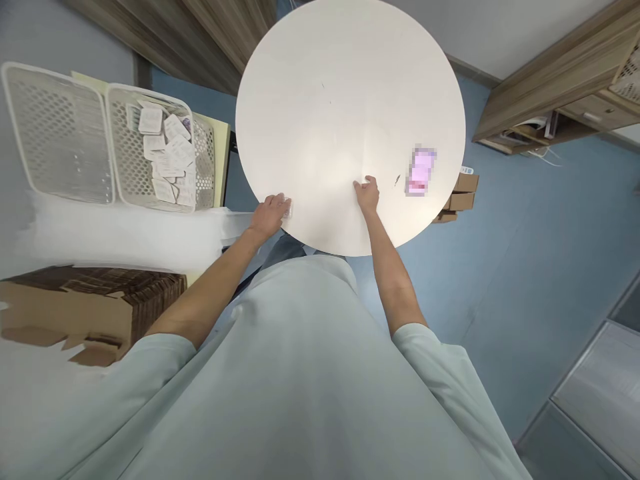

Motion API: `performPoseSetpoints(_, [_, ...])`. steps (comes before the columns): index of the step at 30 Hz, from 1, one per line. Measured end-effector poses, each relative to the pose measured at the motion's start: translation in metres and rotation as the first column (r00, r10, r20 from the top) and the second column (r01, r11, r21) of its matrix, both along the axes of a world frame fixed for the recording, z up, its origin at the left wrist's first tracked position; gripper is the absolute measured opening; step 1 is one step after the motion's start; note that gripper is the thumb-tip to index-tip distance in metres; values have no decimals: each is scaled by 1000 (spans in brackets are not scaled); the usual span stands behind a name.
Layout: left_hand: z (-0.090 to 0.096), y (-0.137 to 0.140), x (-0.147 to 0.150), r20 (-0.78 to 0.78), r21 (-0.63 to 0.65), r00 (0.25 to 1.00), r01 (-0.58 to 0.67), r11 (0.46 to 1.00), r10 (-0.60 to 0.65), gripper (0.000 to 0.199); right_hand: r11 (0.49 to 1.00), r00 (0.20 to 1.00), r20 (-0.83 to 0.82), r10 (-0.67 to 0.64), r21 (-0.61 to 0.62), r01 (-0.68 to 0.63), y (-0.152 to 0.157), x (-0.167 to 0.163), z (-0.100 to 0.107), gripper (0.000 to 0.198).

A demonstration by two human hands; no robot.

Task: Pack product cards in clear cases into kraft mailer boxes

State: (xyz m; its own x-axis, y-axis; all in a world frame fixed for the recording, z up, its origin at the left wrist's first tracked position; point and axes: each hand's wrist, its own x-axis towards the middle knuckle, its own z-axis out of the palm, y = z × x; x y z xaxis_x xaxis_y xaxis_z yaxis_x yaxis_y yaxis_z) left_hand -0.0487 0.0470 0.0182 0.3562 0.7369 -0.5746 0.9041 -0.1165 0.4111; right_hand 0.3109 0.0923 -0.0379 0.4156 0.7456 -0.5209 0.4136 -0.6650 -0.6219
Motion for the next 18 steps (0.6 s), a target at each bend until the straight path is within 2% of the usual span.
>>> performPoseSetpoints(3, [0,1,-3,-62,23,995,79,997,-77,75,999,999,20,-25,-20,25,-30,-4,7,53])
performPoseSetpoints(7, [-7,3,-9,-39,62,994,104,993,-102,78,996,1000,0,-31,-83,30,-78,-19,26,55])
performPoseSetpoints(13, [-16,3,2,95,181,994,-65,981,48,84,976,999,24,23,-216,-17,-127,-48,46,45])
performPoseSetpoints(15, [-15,2,15,152,184,988,-29,983,1,82,966,995,67,67,-256,-48,-132,-58,47,40])
performPoseSetpoints(18, [-12,-4,38,200,139,969,121,983,-147,78,951,988,118,103,-304,-63,-131,-69,47,22])
